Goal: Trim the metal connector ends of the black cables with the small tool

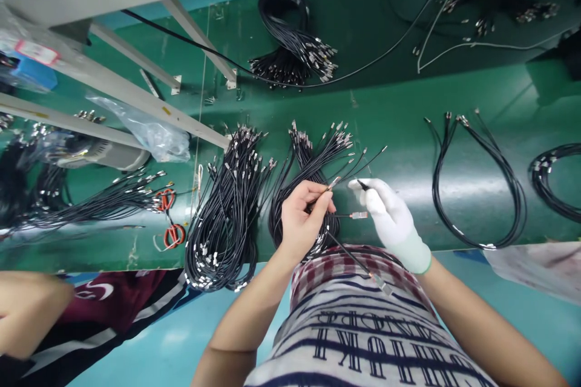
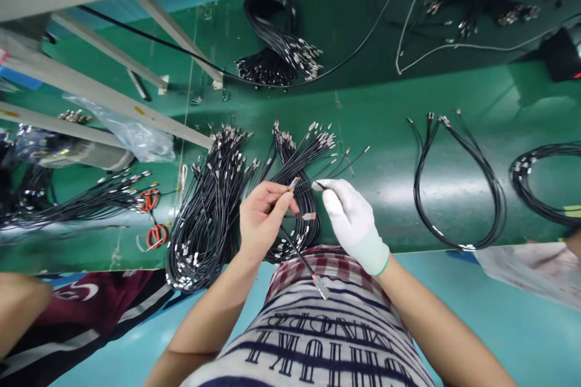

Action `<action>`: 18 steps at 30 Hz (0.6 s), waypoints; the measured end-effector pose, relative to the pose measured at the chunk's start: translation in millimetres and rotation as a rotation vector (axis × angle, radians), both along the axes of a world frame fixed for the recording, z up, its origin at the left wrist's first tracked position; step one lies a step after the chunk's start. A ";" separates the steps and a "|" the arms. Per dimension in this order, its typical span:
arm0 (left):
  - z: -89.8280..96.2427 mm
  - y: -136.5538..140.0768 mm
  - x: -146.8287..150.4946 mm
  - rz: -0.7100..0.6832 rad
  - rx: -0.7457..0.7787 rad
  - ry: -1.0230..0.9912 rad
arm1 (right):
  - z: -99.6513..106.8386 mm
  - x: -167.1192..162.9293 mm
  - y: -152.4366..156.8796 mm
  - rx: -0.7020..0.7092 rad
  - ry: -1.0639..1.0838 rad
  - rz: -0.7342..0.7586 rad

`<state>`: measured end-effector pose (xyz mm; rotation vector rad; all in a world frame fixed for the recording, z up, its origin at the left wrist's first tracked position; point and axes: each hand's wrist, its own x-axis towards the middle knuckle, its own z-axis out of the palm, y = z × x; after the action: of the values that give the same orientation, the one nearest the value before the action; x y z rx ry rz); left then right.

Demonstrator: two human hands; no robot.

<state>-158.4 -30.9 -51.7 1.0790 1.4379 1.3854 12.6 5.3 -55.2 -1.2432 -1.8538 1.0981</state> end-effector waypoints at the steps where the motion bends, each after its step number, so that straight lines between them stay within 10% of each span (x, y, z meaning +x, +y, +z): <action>1: 0.2 -0.3 0.6 0.012 0.004 0.014 | 0.9 -1.1 -1.6 0.037 -0.048 0.009; 11: -5.4 -2.6 4.6 0.039 0.001 0.114 | 6.5 -11.0 -4.9 0.366 -0.389 0.072; 18: -5.1 0.1 4.7 0.057 0.000 0.078 | 15.6 0.7 2.3 0.150 -0.097 -0.175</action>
<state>-153.7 -30.8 -56.7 1.1107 1.5353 1.3969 13.3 7.6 -39.7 -1.3618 -1.8226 0.8028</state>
